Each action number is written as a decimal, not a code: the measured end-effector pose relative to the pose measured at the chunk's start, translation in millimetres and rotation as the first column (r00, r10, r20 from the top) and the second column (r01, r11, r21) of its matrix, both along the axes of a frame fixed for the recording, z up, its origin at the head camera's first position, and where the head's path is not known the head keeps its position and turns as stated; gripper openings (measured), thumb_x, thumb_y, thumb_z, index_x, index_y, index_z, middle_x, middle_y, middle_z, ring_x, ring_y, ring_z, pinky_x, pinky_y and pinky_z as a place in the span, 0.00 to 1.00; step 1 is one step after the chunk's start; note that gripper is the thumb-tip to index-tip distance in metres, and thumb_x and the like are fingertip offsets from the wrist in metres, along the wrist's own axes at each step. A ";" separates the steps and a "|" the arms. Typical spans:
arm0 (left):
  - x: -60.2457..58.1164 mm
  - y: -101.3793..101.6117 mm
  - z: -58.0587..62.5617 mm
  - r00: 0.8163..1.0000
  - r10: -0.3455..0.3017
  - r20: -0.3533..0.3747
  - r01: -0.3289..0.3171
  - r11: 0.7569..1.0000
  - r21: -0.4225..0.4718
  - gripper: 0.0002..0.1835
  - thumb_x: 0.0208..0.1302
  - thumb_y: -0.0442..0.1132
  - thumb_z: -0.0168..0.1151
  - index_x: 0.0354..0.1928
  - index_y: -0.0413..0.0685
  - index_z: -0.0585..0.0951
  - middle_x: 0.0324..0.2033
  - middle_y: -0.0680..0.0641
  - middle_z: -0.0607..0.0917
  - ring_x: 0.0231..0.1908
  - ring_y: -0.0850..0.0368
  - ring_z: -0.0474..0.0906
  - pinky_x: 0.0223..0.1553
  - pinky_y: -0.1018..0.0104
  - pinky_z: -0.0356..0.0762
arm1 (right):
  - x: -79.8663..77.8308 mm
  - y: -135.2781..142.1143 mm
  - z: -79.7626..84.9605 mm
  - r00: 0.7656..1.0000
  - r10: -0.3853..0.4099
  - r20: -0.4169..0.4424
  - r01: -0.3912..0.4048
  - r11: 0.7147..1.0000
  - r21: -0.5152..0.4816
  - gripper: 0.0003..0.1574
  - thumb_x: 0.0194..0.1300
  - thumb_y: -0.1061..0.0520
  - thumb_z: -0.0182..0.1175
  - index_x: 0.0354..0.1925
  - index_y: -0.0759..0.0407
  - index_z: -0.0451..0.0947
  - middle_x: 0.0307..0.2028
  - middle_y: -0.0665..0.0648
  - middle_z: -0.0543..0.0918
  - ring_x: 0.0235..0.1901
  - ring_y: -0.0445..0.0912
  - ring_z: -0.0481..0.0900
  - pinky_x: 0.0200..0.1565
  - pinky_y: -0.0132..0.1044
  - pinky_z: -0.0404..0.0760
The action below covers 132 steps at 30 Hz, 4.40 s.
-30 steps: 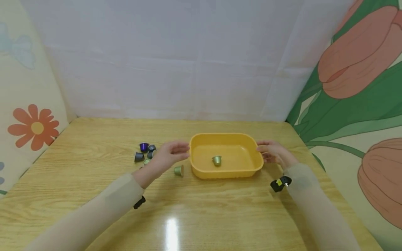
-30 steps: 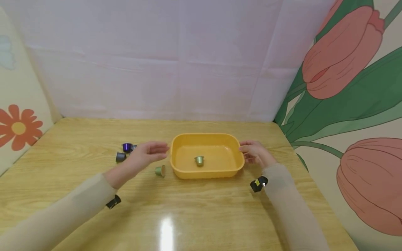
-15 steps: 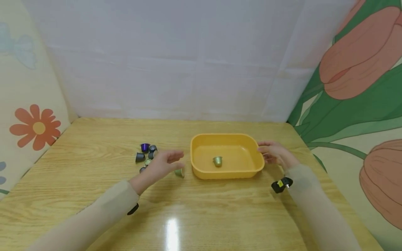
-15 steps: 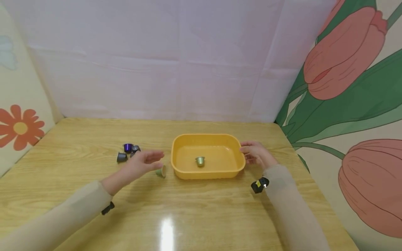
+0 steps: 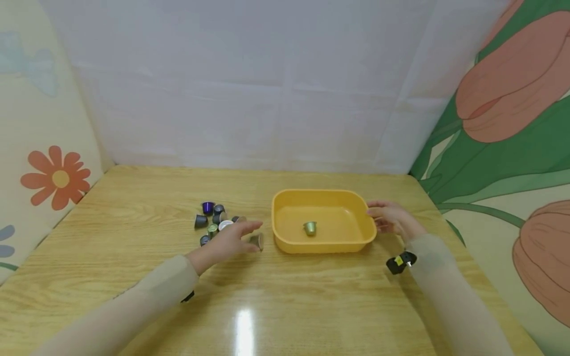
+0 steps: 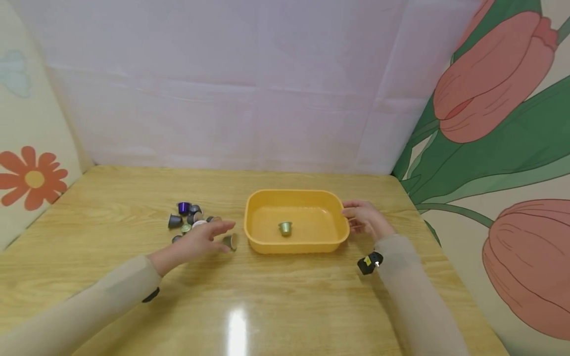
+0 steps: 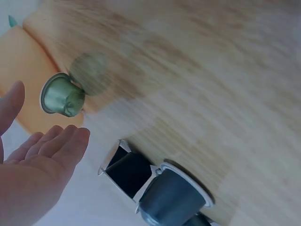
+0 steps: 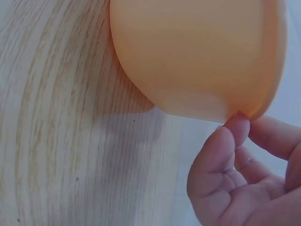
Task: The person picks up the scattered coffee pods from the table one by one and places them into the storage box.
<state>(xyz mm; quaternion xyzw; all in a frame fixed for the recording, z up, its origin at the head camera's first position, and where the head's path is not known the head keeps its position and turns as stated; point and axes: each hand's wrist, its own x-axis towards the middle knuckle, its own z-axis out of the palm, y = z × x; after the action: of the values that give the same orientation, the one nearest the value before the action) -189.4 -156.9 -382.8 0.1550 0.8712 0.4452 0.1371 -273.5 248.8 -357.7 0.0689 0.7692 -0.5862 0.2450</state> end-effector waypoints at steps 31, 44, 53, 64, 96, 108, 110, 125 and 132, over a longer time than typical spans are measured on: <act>-12.7 2.9 -17.9 0.981 -0.118 -0.155 0.075 0.962 -0.261 0.29 0.60 0.36 0.69 0.63 0.36 0.74 0.58 0.38 0.79 0.59 0.42 0.73 0.61 0.47 0.69 | -2.6 3.3 -5.7 1.000 -0.006 -0.011 0.007 1.000 0.024 0.30 0.73 0.60 0.52 0.68 0.69 0.58 0.30 0.49 0.78 0.26 0.40 0.76 0.29 0.31 0.79; -12.9 -1.0 -15.7 0.991 -0.057 -0.124 0.034 0.982 -0.184 0.27 0.60 0.36 0.69 0.61 0.35 0.75 0.57 0.37 0.79 0.58 0.42 0.73 0.59 0.48 0.71 | -1.0 2.2 -3.5 1.000 -0.010 -0.020 0.011 0.999 0.044 0.31 0.73 0.59 0.52 0.69 0.68 0.58 0.31 0.49 0.78 0.28 0.41 0.76 0.31 0.31 0.80; -9.5 -6.1 -10.4 0.995 0.000 -0.098 -0.012 0.992 -0.123 0.29 0.60 0.35 0.69 0.63 0.34 0.74 0.57 0.36 0.78 0.58 0.42 0.74 0.58 0.50 0.73 | 0.2 2.3 -3.3 1.000 -0.001 -0.020 0.002 0.999 0.044 0.32 0.74 0.59 0.51 0.70 0.69 0.57 0.32 0.50 0.78 0.28 0.41 0.76 0.30 0.31 0.79; -6.7 -7.9 3.8 0.997 0.038 -0.073 -0.043 0.997 -0.070 0.29 0.60 0.33 0.68 0.63 0.31 0.72 0.58 0.34 0.77 0.60 0.40 0.72 0.58 0.50 0.72 | 0.2 2.2 -3.6 1.000 -0.010 -0.019 0.010 1.000 0.028 0.32 0.73 0.60 0.51 0.70 0.69 0.56 0.30 0.49 0.78 0.26 0.40 0.76 0.29 0.31 0.78; -21.5 20.1 43.8 0.997 0.058 -0.041 -0.056 0.997 0.045 0.31 0.66 0.37 0.64 0.68 0.36 0.67 0.62 0.39 0.74 0.61 0.46 0.72 0.57 0.56 0.74 | -1.4 0.8 -4.3 1.000 -0.020 -0.008 0.020 0.999 0.043 0.32 0.72 0.59 0.53 0.69 0.67 0.58 0.28 0.49 0.79 0.25 0.41 0.76 0.29 0.32 0.79; -30.2 35.4 46.0 0.998 0.041 -0.049 -0.039 0.998 0.041 0.30 0.66 0.34 0.63 0.67 0.33 0.67 0.63 0.36 0.73 0.61 0.44 0.71 0.59 0.56 0.73 | -1.1 1.8 -3.3 1.000 -0.005 -0.014 0.005 1.000 0.016 0.32 0.73 0.60 0.51 0.70 0.70 0.56 0.32 0.50 0.79 0.26 0.40 0.77 0.30 0.31 0.81; -30.7 37.9 46.2 0.998 0.036 -0.053 -0.034 0.999 0.037 0.30 0.66 0.33 0.64 0.67 0.32 0.68 0.63 0.35 0.72 0.61 0.43 0.71 0.59 0.56 0.73 | -1.7 1.9 -4.0 1.000 -0.011 -0.007 0.011 1.000 0.014 0.32 0.73 0.60 0.51 0.70 0.69 0.56 0.32 0.50 0.79 0.27 0.40 0.78 0.30 0.32 0.81; -38.9 53.4 50.0 0.999 0.051 -0.004 -0.051 0.997 0.061 0.27 0.65 0.32 0.63 0.64 0.30 0.69 0.60 0.35 0.75 0.61 0.43 0.72 0.59 0.57 0.73 | 1.3 3.7 -1.9 0.999 0.026 -0.036 -0.025 0.999 0.032 0.32 0.72 0.59 0.54 0.67 0.71 0.59 0.33 0.51 0.79 0.28 0.41 0.77 0.30 0.30 0.81; -43.9 58.0 53.3 0.998 0.049 0.030 -0.050 0.998 0.046 0.28 0.65 0.32 0.63 0.65 0.30 0.68 0.56 0.36 0.79 0.59 0.44 0.73 0.57 0.57 0.75 | 2.6 5.8 1.9 0.998 0.047 -0.047 -0.045 0.998 0.040 0.30 0.70 0.58 0.56 0.64 0.70 0.64 0.34 0.52 0.79 0.29 0.42 0.77 0.32 0.30 0.81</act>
<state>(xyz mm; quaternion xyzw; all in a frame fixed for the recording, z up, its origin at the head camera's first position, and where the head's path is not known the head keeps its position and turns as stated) -233.3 -98.9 -329.5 0.1299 0.8620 0.4711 0.1350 -270.9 254.7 -355.9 0.0419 0.7873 -0.5669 0.2387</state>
